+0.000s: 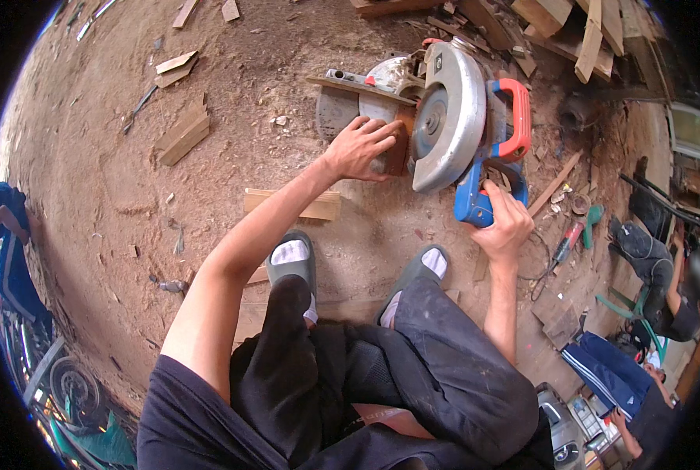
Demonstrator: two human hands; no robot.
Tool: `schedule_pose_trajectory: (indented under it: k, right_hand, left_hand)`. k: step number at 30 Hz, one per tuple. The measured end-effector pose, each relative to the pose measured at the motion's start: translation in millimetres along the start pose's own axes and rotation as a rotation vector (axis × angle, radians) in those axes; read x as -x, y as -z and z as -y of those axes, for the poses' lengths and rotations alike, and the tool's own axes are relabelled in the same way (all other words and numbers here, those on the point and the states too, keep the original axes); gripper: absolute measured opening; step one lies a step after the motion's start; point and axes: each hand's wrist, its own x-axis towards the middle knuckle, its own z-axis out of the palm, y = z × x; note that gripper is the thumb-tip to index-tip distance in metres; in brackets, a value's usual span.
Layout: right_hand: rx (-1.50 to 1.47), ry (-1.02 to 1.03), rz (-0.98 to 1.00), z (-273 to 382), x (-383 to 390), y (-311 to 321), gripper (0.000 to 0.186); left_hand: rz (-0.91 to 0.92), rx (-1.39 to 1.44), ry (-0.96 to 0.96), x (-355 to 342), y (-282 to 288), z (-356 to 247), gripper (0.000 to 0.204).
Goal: The person uses a miter saw to cut a small piece of wood, then handles and inspects several other cut wood pieces.
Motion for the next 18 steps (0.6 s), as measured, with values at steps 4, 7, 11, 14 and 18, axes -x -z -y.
schedule_pose_trajectory:
  k: [4, 7, 11, 14, 18]
  right_hand:
    - [0.029, -0.014, 0.036, -3, 10, -6, 0.064]
    - [0.020, -0.040, 0.052, -2, 12, -9, 0.067]
    - [0.022, 0.007, 0.000, 2, 6, -7, 0.056]
    - [0.035, 0.026, -0.010, 1, 9, -12, 0.057]
    - [0.018, -0.028, 0.033, -1, 13, -12, 0.063]
  left_hand:
    - [-0.044, 0.012, 0.011, -2, -2, -3, 0.075]
    - [-0.021, -0.021, 0.011, -3, -2, -3, 0.077]
    - [0.008, -0.092, -0.007, -6, -1, -4, 0.079]
    - [0.010, -0.079, -0.018, -4, 2, -2, 0.079]
    - [0.011, -0.073, -0.039, -4, 3, -1, 0.078]
